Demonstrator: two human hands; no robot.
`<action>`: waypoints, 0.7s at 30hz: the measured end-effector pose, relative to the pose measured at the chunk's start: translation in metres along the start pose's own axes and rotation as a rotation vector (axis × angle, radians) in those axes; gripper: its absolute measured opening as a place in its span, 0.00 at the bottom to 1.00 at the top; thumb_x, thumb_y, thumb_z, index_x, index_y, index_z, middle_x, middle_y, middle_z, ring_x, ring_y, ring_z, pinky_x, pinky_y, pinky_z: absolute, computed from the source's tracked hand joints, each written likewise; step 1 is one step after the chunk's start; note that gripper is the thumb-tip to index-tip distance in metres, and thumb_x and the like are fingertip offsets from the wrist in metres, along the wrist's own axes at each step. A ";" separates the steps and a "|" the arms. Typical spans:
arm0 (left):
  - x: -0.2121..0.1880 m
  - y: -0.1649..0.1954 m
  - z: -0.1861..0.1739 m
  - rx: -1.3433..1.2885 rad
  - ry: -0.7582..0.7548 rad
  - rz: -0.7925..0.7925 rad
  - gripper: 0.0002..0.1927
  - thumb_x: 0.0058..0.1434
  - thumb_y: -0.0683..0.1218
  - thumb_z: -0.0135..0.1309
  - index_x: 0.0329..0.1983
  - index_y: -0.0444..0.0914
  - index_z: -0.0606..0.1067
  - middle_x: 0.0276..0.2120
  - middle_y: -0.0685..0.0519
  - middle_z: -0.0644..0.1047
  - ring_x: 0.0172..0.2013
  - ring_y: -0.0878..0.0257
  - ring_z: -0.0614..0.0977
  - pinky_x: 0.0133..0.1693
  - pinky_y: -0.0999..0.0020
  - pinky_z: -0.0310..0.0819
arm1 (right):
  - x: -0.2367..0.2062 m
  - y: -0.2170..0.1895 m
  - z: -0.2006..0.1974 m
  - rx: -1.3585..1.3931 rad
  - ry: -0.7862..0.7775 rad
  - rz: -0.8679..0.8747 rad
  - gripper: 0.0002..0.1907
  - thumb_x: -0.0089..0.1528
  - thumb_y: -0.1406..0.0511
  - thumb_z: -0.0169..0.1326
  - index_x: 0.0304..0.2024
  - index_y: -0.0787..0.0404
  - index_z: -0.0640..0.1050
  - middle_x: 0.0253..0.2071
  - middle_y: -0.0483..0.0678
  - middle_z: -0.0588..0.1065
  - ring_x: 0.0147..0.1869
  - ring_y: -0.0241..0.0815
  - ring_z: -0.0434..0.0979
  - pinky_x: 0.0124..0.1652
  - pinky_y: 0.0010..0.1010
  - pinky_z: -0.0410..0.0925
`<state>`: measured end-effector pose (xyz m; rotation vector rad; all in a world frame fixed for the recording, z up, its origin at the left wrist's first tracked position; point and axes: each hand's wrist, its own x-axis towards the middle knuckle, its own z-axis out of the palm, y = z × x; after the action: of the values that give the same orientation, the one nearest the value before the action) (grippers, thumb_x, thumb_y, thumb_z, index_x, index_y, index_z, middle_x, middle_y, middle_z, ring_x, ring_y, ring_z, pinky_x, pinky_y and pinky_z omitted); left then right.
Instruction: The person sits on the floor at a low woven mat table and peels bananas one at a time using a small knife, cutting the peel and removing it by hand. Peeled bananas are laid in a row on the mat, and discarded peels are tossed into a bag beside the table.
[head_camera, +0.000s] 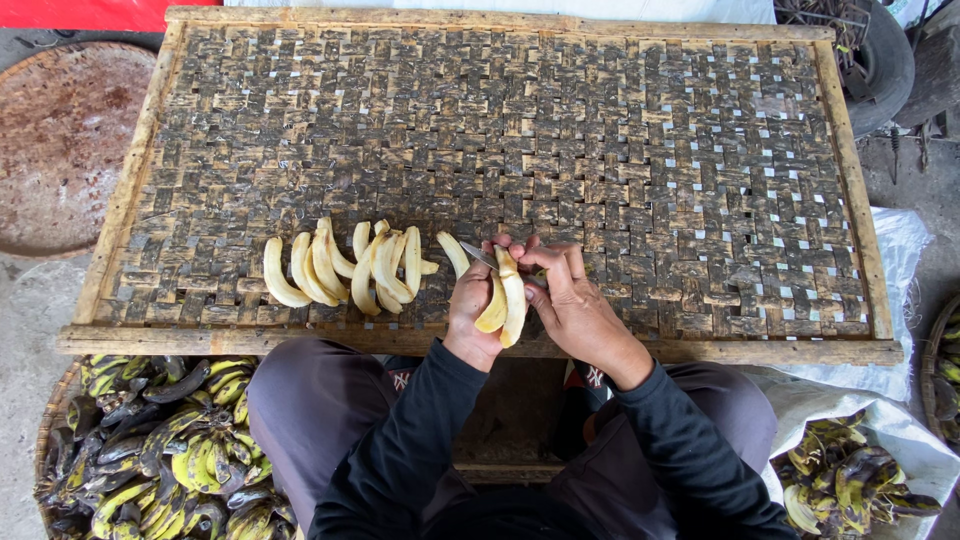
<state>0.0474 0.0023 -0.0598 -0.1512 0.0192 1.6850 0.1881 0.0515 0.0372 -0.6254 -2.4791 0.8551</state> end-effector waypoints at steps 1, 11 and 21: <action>0.002 0.000 -0.002 0.017 -0.002 0.026 0.17 0.79 0.49 0.36 0.47 0.36 0.75 0.43 0.47 0.79 0.53 0.55 0.78 0.53 0.62 0.77 | 0.001 0.000 0.001 -0.035 -0.020 0.054 0.24 0.67 0.69 0.53 0.64 0.54 0.63 0.55 0.54 0.63 0.55 0.56 0.76 0.49 0.42 0.73; 0.007 0.000 -0.010 -0.013 0.164 0.091 0.27 0.74 0.60 0.30 0.46 0.39 0.76 0.51 0.46 0.80 0.56 0.51 0.77 0.60 0.53 0.72 | 0.003 0.005 0.027 -0.466 -0.086 0.046 0.30 0.62 0.68 0.51 0.66 0.41 0.69 0.60 0.52 0.64 0.54 0.56 0.78 0.45 0.41 0.76; -0.014 0.066 -0.023 1.154 0.562 0.424 0.14 0.77 0.55 0.51 0.54 0.40 0.72 0.38 0.48 0.77 0.26 0.60 0.68 0.23 0.63 0.60 | 0.001 0.012 -0.007 -0.510 0.052 0.129 0.45 0.57 0.80 0.44 0.74 0.40 0.63 0.60 0.61 0.63 0.52 0.59 0.78 0.44 0.41 0.77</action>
<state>-0.0141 -0.0219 -0.0865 0.2767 1.4902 1.7409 0.1939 0.0632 0.0345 -0.9698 -2.6392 0.2313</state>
